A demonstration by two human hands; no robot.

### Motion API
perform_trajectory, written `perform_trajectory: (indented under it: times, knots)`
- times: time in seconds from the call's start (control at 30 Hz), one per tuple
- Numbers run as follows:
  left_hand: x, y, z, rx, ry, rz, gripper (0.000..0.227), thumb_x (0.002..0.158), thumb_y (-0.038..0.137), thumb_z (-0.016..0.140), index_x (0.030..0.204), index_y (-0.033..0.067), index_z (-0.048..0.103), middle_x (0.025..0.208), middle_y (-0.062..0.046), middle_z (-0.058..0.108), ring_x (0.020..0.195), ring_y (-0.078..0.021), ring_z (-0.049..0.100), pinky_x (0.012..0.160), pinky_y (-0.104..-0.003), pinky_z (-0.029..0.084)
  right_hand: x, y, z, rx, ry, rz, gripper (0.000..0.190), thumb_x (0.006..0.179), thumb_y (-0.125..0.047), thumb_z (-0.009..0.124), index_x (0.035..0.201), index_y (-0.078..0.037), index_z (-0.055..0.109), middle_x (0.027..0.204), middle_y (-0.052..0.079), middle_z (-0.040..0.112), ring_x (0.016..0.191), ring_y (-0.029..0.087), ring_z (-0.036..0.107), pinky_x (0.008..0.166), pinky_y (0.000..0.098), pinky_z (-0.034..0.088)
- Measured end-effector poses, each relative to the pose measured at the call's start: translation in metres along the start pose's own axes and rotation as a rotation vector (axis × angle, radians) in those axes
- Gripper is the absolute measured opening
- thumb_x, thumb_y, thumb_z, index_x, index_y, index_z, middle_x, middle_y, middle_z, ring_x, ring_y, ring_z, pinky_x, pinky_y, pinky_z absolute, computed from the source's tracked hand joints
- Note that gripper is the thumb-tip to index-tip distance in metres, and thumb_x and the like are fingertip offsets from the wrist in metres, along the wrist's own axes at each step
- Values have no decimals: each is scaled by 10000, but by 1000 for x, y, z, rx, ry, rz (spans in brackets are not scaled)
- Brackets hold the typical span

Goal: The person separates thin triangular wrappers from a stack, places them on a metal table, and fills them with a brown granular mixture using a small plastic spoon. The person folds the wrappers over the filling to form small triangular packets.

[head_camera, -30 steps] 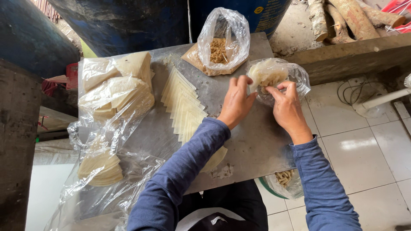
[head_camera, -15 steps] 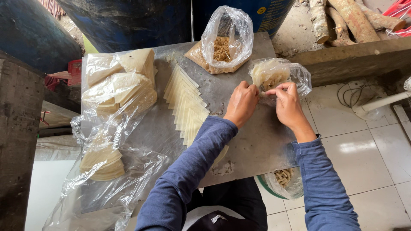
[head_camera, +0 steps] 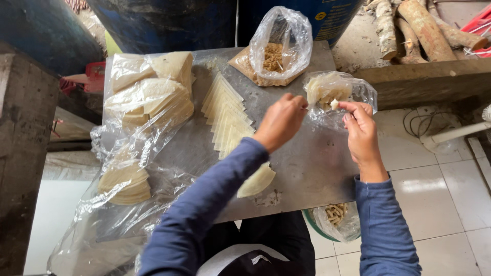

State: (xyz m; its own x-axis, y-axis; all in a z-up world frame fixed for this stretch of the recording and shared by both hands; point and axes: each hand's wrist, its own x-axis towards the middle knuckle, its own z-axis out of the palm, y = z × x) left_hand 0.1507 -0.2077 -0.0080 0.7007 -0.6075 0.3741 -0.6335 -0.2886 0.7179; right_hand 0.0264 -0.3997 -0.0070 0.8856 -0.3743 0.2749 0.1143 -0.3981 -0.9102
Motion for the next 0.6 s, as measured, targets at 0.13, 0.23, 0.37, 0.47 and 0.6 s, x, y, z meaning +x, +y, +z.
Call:
perform_trajectory:
  times: [0.13, 0.23, 0.37, 0.47, 0.6]
  knots:
    - [-56, 1, -99, 150, 44, 120, 146, 997, 153, 660, 1083, 38, 688, 1019, -151, 682, 834, -287, 668, 712, -383, 563, -25, -23, 19, 81, -199, -7, 297, 1021, 22, 512, 1249, -47, 688, 1280, 32, 513, 1082, 117, 514, 1002, 251, 441]
    - [-119, 12, -155, 313, 40, 84, 146, 937, 175, 725, 1044, 76, 713, 1045, -103, 696, 942, -320, 653, 811, -437, 543, -40, -41, 43, 18, -413, -76, 320, 988, 28, 533, 1258, -52, 685, 1306, 64, 525, 1203, 161, 531, 1069, 289, 433]
    - [-177, 28, -157, 428, -31, 106, 366, 887, 252, 742, 1210, 95, 672, 1299, -142, 637, 1213, -326, 582, 1064, -505, 427, -49, -58, 83, -46, -669, -180, 444, 937, 62, 509, 1318, -95, 673, 1399, 113, 477, 1316, 237, 503, 1102, 356, 410]
    - [-202, 31, -133, 460, -50, 64, 478, 891, 314, 730, 1316, 116, 634, 1421, -154, 561, 1339, -332, 499, 1152, -563, 317, -49, -62, 105, -207, -708, -311, 488, 907, 47, 544, 1334, -150, 674, 1483, 149, 470, 1387, 309, 417, 1129, 405, 359]
    - [-206, 20, -110, 460, -52, 2, 538, 901, 386, 709, 1359, 125, 600, 1464, -168, 513, 1400, -342, 443, 1180, -593, 251, -50, -61, 119, -419, -694, -428, 498, 917, -12, 560, 1356, -217, 674, 1532, 113, 467, 1435, 349, 372, 1175, 471, 262]
